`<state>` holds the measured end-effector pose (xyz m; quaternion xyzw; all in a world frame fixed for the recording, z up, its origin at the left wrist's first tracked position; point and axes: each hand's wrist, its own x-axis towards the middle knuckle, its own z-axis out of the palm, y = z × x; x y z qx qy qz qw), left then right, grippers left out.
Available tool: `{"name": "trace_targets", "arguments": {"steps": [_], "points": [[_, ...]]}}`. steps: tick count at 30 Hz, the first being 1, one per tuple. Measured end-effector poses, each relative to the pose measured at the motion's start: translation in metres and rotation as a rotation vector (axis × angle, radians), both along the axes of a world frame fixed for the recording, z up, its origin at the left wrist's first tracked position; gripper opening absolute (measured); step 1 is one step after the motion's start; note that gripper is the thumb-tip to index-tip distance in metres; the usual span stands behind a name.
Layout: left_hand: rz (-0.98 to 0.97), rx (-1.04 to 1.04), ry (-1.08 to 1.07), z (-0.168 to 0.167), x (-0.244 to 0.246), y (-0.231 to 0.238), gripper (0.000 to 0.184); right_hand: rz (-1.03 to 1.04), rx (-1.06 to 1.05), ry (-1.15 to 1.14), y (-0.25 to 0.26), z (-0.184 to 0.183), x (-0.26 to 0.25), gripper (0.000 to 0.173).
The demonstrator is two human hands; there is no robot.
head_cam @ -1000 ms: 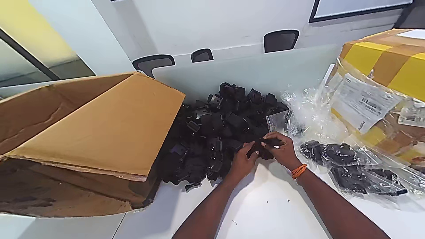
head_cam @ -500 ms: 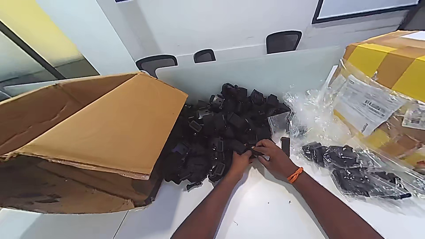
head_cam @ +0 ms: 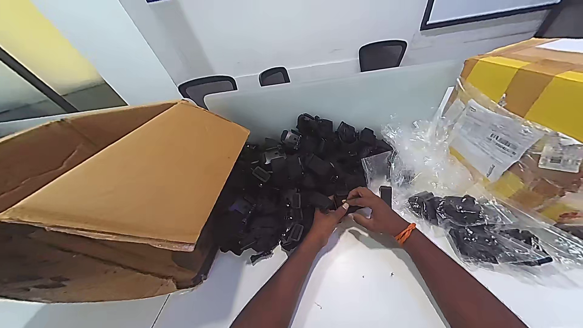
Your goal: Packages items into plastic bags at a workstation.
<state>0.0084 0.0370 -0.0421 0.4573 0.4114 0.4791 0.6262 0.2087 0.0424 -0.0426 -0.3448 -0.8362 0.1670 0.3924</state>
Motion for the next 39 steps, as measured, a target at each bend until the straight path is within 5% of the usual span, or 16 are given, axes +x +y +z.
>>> {"name": "trace_targets", "arguments": {"steps": [4, 7, 11, 20, 25, 32, 39], "points": [[-0.005, 0.170, 0.095, -0.001, -0.001, 0.001, 0.051, -0.149, 0.053, 0.233, 0.005, 0.001, 0.007, 0.023], [-0.060, 0.371, 0.135, -0.006, -0.005, 0.007, 0.052, -0.290, 0.016, 0.248, 0.008, 0.001, 0.011, 0.043], [-0.115, 0.529, 0.103, -0.011, -0.008, 0.014, 0.044, -0.227, -0.082, 0.149, 0.008, -0.004, 0.013, 0.077], [0.191, 0.501, 0.179, -0.006, -0.008, 0.018, 0.047, -0.190, -0.036, 0.458, 0.007, 0.000, 0.006, 0.018], [0.189, 0.428, 0.230, -0.005, -0.006, 0.013, 0.049, -0.072, -0.002, 0.316, -0.001, -0.006, -0.009, 0.012], [0.170, 0.255, 0.276, 0.001, -0.007, 0.009, 0.046, -0.022, -0.084, 0.218, -0.009, -0.004, -0.024, 0.025], [-0.001, 0.267, 0.072, 0.000, -0.005, 0.001, 0.060, -0.110, -0.095, 0.227, -0.006, -0.005, -0.020, 0.017]]}}
